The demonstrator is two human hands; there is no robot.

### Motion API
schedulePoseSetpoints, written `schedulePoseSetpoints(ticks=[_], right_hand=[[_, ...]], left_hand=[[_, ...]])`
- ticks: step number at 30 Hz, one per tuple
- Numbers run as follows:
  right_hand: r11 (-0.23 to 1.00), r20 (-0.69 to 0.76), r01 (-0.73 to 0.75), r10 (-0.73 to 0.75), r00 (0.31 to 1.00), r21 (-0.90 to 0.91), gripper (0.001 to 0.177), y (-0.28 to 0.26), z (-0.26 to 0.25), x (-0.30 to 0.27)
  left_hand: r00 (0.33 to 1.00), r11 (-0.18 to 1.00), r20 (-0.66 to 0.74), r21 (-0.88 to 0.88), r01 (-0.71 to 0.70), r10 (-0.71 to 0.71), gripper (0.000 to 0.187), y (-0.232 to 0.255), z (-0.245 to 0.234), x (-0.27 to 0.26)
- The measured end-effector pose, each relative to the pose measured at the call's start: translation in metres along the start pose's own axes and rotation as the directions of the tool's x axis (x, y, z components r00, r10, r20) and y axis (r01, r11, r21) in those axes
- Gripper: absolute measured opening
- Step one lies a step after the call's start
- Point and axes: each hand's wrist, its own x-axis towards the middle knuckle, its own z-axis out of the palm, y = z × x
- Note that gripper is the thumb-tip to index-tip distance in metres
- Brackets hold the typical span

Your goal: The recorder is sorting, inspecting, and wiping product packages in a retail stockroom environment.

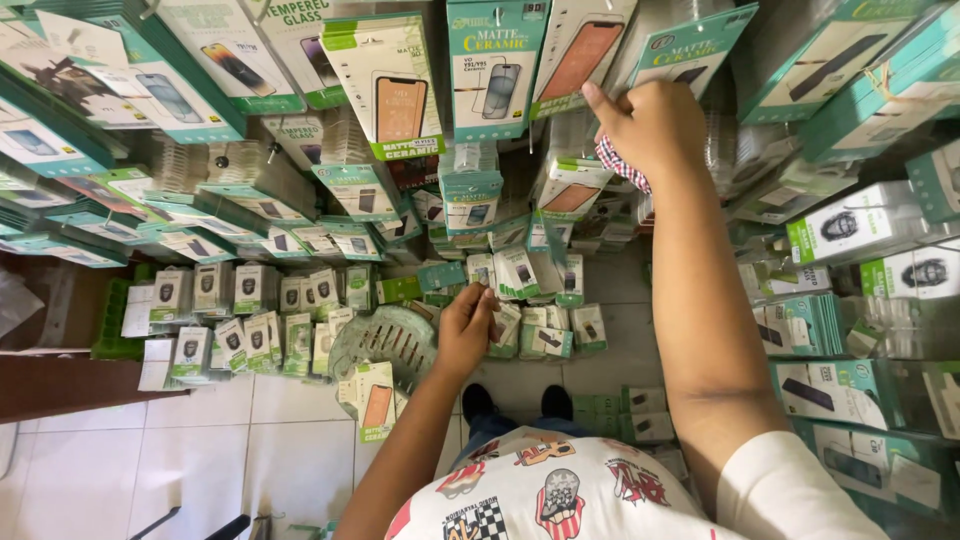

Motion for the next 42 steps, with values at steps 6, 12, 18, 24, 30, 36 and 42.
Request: schedulePoseSetpoints(ticks=[6, 12, 18, 24, 30, 36, 42], right_hand=[[0.993, -0.017, 0.020, -0.018, 1.000, 0.114, 0.060, -0.003, -0.011, -0.010], [0.992, 0.034, -0.058, 0.054, 0.998, 0.113, 0.068, -0.003, -0.009, -0.012], [0.954, 0.015, 0.025, -0.030, 0.999, 0.300, 0.052, 0.003, -0.004, -0.018], [0.838, 0.095, 0.026, -0.093, 0.991, 0.546, 0.048, 0.011, 0.012, -0.028], [0.692, 0.234, -0.141, -0.041, 0.971, 0.708, 0.042, 0.039, 0.059, -0.071], [0.500, 0.687, -0.534, -0.190, 0.701, 0.682, 0.031, 0.066, 0.227, -0.239], [0.486, 0.939, -0.873, 0.316, 0.136, -0.037, 0.034, 0.130, 0.287, -0.395]], left_hand=[[0.994, 0.996, 0.058, -0.004, 0.090, -0.090, 0.025, -0.011, 0.006, 0.001], [0.987, 0.993, 0.110, 0.026, 0.116, -0.118, 0.026, -0.008, 0.015, -0.005], [0.985, 0.990, 0.109, 0.043, 0.132, -0.136, 0.023, -0.015, 0.016, -0.007], [0.976, 0.979, 0.076, 0.032, 0.204, -0.206, 0.025, -0.039, 0.007, -0.011], [0.957, 0.926, -0.034, 0.249, 0.286, -0.286, 0.030, -0.109, -0.028, -0.020], [0.560, 0.610, -0.331, -0.062, 0.790, -0.759, 0.037, -0.339, -0.131, -0.069], [0.555, 0.444, -0.644, 0.349, 0.825, -0.526, 0.037, -0.399, -0.217, -0.158]])
